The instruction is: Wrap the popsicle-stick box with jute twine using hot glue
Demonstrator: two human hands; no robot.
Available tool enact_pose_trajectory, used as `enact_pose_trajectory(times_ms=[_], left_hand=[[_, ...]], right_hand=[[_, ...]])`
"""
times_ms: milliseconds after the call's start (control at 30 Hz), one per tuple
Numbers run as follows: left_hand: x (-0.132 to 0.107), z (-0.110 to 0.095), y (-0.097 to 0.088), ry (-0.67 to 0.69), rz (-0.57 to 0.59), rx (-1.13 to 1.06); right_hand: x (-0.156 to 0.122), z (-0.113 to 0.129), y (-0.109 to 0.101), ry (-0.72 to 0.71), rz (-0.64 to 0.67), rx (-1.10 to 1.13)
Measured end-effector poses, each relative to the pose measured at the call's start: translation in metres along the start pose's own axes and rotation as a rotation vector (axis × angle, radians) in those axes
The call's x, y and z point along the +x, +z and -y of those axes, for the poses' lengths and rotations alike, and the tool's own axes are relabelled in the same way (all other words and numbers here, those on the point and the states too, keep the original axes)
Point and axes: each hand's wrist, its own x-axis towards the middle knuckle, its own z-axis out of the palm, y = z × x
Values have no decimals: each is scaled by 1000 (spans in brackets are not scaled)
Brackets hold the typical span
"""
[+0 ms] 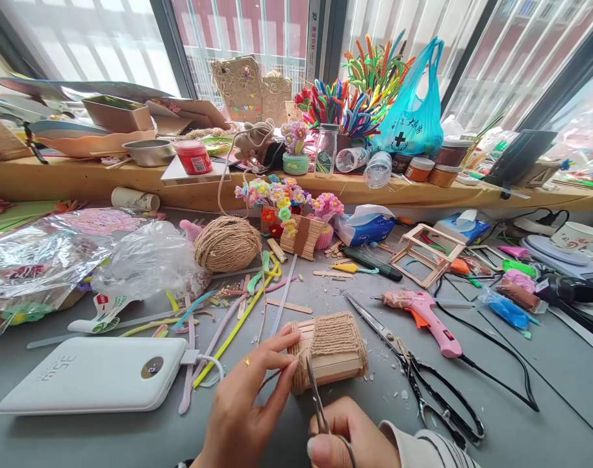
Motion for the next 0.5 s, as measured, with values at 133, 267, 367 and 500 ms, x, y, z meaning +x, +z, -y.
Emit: enact_pose_trajectory(times_ms=[133, 267, 367, 500], left_hand=[[-1, 2, 1, 95, -48, -10], [-5, 6, 2, 333, -47, -17], [-10, 11, 4, 458, 86, 27], [-16, 15, 5, 501, 143, 102]], right_hand=[[-7, 6, -8, -132, 136, -85], [-25, 24, -24, -332, 148, -131], [-35, 32, -38, -524, -13, 15], [-36, 33, -50, -599, -181, 198]])
